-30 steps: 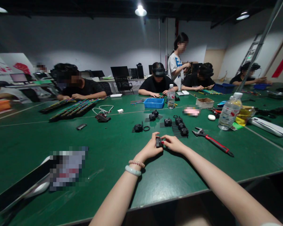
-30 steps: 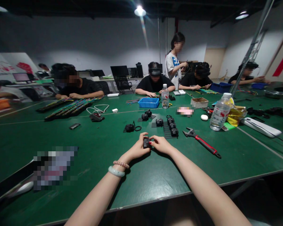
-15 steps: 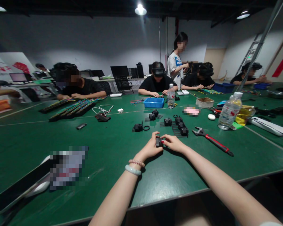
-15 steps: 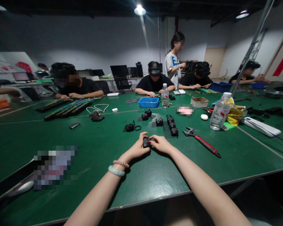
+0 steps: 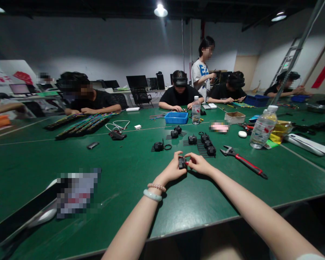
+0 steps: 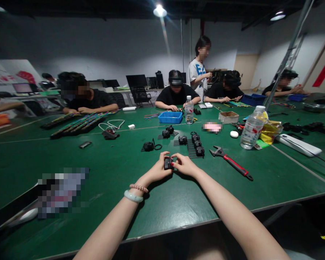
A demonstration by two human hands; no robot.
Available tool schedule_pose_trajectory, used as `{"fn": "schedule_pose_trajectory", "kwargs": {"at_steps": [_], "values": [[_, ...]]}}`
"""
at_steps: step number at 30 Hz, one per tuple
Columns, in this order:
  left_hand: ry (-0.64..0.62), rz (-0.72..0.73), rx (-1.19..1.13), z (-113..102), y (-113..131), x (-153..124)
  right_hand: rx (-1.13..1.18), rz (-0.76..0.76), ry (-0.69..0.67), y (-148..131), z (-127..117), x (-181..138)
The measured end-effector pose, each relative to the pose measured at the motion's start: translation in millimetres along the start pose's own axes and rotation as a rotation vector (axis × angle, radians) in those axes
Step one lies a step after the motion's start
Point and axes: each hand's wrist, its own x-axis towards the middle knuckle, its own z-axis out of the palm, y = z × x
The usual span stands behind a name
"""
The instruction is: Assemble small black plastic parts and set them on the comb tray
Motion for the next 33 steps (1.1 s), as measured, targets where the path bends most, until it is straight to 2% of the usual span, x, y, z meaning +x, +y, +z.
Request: {"fn": "schedule_pose_trajectory", "kwargs": {"at_steps": [11,33], "values": [[-0.021,0.038,-0.041,0.9,-2.9,0.1,0.022,-0.045,-0.026,-2.5,-0.3,-1.6],[-0.015,0.025,-0.055,1.2,-4.5,0.4,-0.027,-0.031,-0.014,0.0,0.9,-1.5]]}}
